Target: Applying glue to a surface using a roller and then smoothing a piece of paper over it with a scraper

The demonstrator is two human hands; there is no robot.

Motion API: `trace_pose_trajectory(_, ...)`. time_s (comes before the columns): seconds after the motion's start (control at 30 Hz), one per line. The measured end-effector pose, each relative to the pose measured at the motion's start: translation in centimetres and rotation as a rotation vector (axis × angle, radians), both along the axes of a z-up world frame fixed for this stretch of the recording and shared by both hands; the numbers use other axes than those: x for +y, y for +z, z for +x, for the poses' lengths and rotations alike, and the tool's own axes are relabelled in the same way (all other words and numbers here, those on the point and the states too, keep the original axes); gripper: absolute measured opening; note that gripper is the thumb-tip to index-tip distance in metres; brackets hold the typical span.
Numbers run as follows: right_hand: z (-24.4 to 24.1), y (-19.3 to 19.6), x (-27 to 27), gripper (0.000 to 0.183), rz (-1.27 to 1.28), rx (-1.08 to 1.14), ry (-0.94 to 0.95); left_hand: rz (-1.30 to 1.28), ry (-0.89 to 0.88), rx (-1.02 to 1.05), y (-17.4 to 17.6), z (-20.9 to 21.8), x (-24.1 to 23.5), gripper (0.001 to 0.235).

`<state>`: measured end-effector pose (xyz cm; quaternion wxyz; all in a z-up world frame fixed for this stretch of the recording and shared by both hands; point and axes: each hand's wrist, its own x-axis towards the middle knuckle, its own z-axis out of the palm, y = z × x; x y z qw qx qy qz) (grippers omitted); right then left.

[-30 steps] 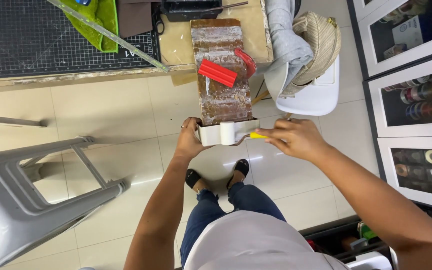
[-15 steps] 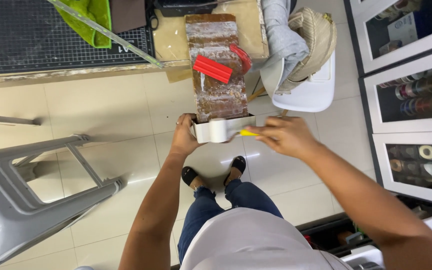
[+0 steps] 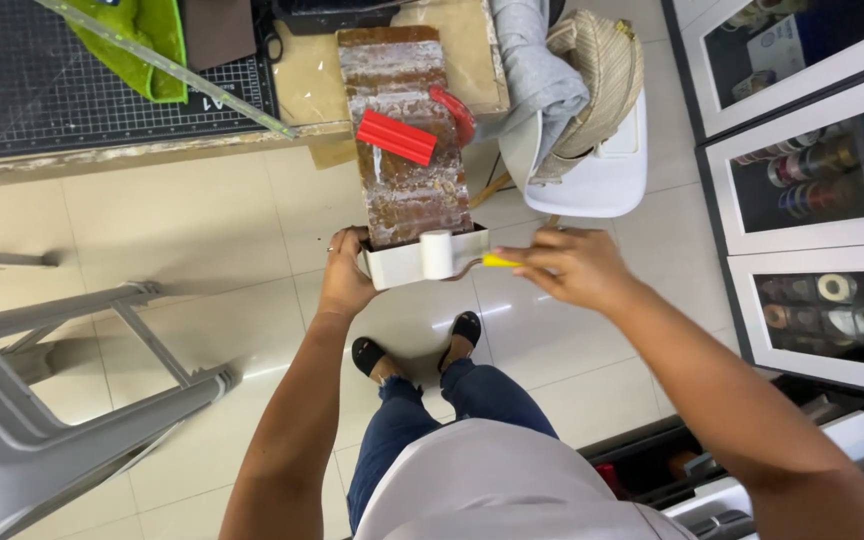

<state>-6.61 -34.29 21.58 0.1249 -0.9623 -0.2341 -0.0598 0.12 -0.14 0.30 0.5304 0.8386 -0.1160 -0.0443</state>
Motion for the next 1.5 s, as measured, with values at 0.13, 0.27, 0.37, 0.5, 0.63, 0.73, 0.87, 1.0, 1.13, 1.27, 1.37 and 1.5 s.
trace_pose_trajectory(0.13,0.0,1.1,-1.1,0.025,0.057,0.02,-0.013,-0.016,-0.001,-0.037,-1.0,0.0,0.2,0.079)
trace_pose_trajectory(0.27,-1.2,0.6,-4.5,0.027,-0.039,0.06,-0.093,0.006,0.01,0.015,-1.1,-0.3,0.2,0.082)
trace_pose_trajectory(0.37,-1.0,0.4,-2.6,0.026,0.001,0.019,-0.063,0.019,-0.002,0.015,-0.8,-0.2,0.1,0.082)
trace_pose_trajectory(0.5,-1.6,0.3,-3.5,0.025,0.011,-0.002,-0.046,0.035,-0.007,0.068,-0.5,-0.4,0.2,0.084)
trace_pose_trajectory(0.63,-3.0,2.0,-6.5,0.026,-0.097,-0.017,-0.07,0.052,-0.009,0.084,-0.4,-0.3,0.3,0.087)
trace_pose_trajectory(0.73,-3.4,1.0,-4.8,0.022,-0.092,-0.046,-0.017,0.073,-0.021,0.084,0.5,-0.3,0.2,0.084)
trace_pose_trajectory(0.87,-1.6,-1.4,1.7,0.022,0.099,-0.025,0.047,0.057,-0.017,0.091,0.3,-0.1,0.2,0.082)
trace_pose_trajectory(1.0,-1.2,-1.9,6.1,0.024,0.106,-0.061,0.085,0.031,0.024,0.151,-2.0,-0.2,0.2,0.083)
trace_pose_trajectory(1.13,-1.1,-1.3,3.1,0.027,0.022,-0.045,0.057,-0.004,-0.002,0.126,0.8,-0.4,0.7,0.081)
trace_pose_trajectory(1.27,-1.3,-1.3,5.2,0.026,-0.017,-0.041,0.045,-0.014,0.004,0.11,-1.7,-0.1,0.5,0.082)
trace_pose_trajectory(1.37,-0.8,-1.5,7.8,0.025,0.06,-0.051,0.059,-0.001,0.047,0.106,-4.7,0.6,0.3,0.074)
trace_pose_trajectory(1.5,-1.6,-1.6,4.4,0.026,0.028,-0.034,0.028,-0.018,0.016,0.086,-0.9,-0.4,0.7,0.078)
